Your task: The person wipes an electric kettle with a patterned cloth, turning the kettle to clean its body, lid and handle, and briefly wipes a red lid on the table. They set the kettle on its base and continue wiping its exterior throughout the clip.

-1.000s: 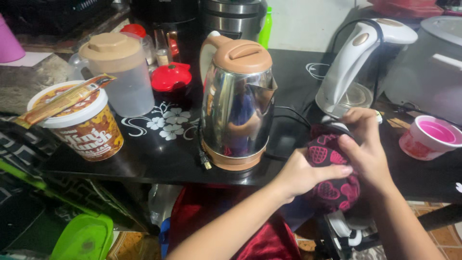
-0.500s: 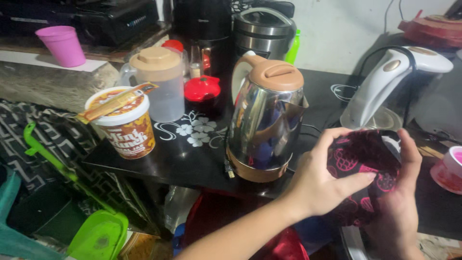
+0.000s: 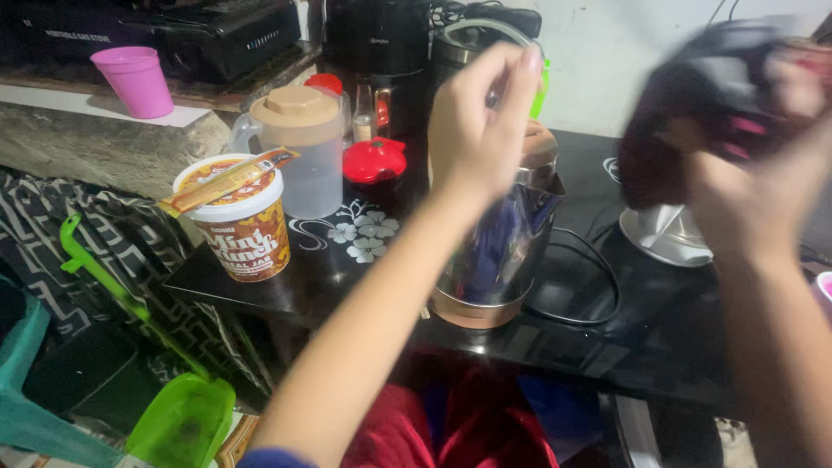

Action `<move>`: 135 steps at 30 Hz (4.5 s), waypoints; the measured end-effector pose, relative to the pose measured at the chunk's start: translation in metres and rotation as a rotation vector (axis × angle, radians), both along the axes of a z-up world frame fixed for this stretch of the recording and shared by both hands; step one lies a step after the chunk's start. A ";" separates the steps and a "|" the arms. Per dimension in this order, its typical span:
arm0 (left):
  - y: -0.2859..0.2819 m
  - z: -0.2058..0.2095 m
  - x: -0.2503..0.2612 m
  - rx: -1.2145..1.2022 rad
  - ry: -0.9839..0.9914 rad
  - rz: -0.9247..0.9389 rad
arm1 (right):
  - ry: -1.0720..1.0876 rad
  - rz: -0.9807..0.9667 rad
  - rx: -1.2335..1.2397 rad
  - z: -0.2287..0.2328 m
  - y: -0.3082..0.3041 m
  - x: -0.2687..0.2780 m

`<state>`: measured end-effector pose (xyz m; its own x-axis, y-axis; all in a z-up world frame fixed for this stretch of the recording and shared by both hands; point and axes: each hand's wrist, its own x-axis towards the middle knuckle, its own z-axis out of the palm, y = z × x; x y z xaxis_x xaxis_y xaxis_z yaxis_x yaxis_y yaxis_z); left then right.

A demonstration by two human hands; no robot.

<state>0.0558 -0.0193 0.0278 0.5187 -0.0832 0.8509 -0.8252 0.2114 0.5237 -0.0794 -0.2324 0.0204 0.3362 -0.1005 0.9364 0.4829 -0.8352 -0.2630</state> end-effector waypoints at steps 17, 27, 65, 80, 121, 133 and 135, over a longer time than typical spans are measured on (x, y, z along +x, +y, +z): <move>-0.040 -0.002 0.078 0.536 0.134 0.148 | 0.164 0.157 -0.168 -0.019 0.047 0.037; -0.042 -0.003 0.095 0.499 0.160 -0.150 | 0.236 0.011 0.533 -0.138 0.042 0.090; -0.036 0.059 0.025 1.283 0.280 0.497 | -0.028 -0.239 0.003 -0.138 0.139 0.032; -0.009 0.031 0.070 0.875 0.108 0.205 | 0.176 -0.259 0.056 -0.098 0.126 0.044; -0.015 0.024 0.077 0.870 0.068 0.249 | 0.194 0.051 0.061 -0.069 0.055 0.084; -0.018 0.021 0.079 0.840 0.034 0.227 | -0.038 -0.110 0.083 -0.123 0.107 0.058; -0.018 0.022 0.080 0.820 0.033 0.224 | -0.155 -0.197 -0.078 -0.117 0.120 0.063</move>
<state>0.1354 -0.0371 0.0502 0.6198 -0.5595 0.5503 -0.7841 -0.4117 0.4645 -0.0160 -0.1122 -0.0969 0.1692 -0.0755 0.9827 0.3383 -0.9321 -0.1298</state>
